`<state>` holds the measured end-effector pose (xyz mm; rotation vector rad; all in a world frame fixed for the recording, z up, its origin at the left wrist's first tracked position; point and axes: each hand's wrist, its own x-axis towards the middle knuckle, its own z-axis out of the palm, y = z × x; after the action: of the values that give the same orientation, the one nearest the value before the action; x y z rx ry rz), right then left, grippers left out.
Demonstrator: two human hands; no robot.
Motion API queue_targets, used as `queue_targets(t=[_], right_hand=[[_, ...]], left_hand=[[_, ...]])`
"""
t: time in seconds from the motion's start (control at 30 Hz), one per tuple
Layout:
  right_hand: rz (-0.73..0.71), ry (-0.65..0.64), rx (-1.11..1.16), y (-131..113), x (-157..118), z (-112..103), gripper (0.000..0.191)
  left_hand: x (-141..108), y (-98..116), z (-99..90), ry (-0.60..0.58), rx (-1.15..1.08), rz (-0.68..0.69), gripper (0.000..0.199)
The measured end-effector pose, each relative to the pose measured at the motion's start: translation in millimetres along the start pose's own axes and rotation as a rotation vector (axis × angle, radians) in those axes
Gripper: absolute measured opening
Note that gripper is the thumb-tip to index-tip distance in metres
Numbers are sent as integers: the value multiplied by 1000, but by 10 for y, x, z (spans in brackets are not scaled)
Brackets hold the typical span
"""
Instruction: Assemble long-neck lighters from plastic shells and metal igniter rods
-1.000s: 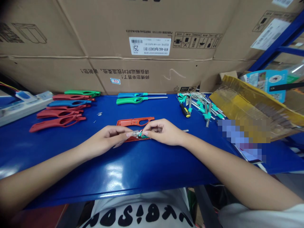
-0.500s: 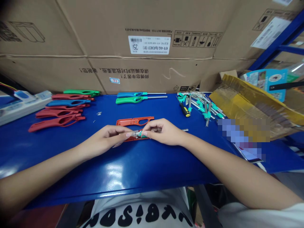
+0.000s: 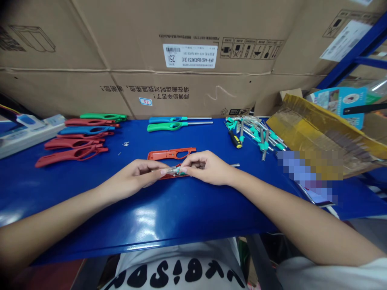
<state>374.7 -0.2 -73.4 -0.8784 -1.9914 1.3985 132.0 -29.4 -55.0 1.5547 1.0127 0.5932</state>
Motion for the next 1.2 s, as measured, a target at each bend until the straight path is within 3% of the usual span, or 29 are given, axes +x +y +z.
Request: queue_targets(t=[0.37,0.93,1.2], right_hand=[[38,14,-3,-17,1,8,23],[135,93,183,-69,42,17,28],[152,126,189,-67,26,60,27]], left_hand=[[3,-32,7,-36,6,16,33],[11,-7,40,42,-28,20,32],[16,-51,67,15,-97,49,30]])
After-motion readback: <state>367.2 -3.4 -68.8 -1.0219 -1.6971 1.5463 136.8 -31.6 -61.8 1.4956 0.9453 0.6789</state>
